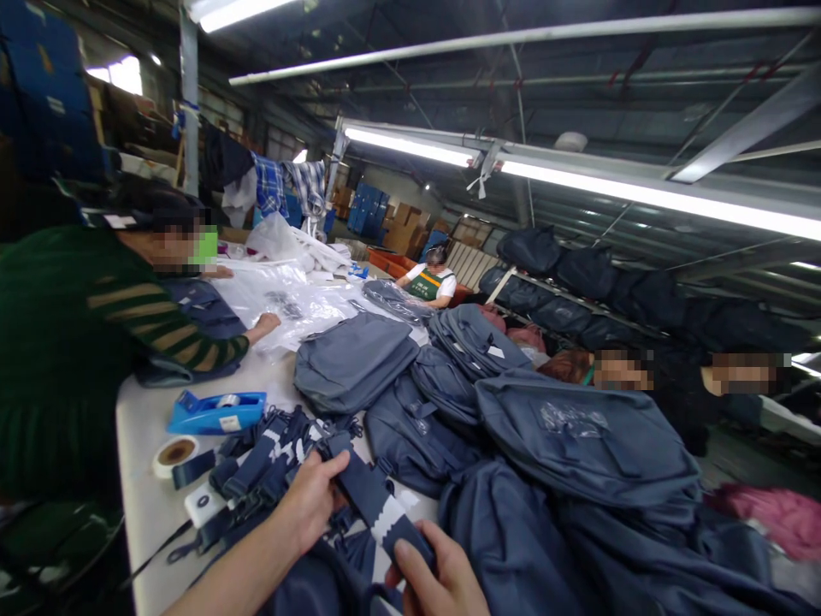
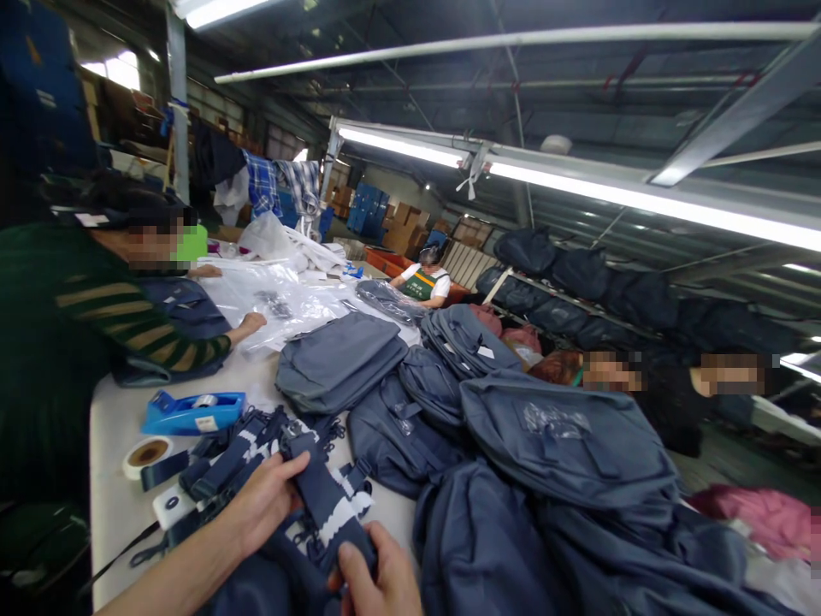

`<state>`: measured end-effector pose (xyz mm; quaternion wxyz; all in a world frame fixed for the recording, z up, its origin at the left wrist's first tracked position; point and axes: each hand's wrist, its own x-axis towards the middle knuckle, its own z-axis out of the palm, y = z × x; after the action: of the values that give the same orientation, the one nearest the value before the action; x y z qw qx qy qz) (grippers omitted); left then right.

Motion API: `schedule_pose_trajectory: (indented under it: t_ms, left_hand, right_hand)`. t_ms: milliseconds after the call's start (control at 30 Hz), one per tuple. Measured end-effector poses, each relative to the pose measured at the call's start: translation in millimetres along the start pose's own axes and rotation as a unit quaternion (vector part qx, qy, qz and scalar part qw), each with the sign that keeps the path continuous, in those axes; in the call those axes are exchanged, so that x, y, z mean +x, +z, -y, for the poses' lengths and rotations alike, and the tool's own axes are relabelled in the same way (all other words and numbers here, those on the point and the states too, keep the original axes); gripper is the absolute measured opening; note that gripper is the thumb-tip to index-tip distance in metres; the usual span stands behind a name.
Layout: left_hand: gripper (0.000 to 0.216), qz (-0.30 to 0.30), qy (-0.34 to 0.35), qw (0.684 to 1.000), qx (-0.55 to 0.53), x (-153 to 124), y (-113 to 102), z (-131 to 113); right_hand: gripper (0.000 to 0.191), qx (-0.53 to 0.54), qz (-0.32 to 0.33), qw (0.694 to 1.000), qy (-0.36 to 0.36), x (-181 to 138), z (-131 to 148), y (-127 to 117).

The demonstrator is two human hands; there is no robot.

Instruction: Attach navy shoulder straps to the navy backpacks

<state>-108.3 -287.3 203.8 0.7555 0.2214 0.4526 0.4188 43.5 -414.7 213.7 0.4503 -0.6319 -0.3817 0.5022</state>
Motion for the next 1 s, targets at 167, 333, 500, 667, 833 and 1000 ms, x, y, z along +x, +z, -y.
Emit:
schedule_pose_trajectory:
  t_ms: [167, 333, 500, 667, 833, 1000]
  left_hand:
    - [0.095, 0.109, 0.399, 0.839, 0.353, -23, -11, -10]
    - [0.086, 0.38, 0.409, 0.638, 0.529, -41, 27, 6]
    - [0.034, 0.297, 0.473, 0.628, 0.542, -36, 53, 18]
    - [0.025, 0.281, 0.446, 0.647, 0.551, -28, 31, 37]
    - [0.015, 0.388, 0.236, 0.72, 0.526, -40, 26, 7]
    - [0.038, 0.395, 0.292, 0.725, 0.483, -57, 52, -34]
  right_hand:
    - [0.065, -0.031, 0.025, 0.999, 0.031, -1, 39, -16]
    - [0.071, -0.076, 0.036, 0.995, 0.06, -1, 62, -22]
    - [0.069, 0.007, -0.011, 0.997, 0.081, -10, 68, -36]
    - [0.059, 0.086, -0.006, 0.994, 0.068, -9, 48, -36]
    - [0.071, 0.158, -0.035, 0.981, 0.102, 0, 41, -23]
    - [0.068, 0.173, -0.03, 0.983, 0.061, -4, 65, -27]
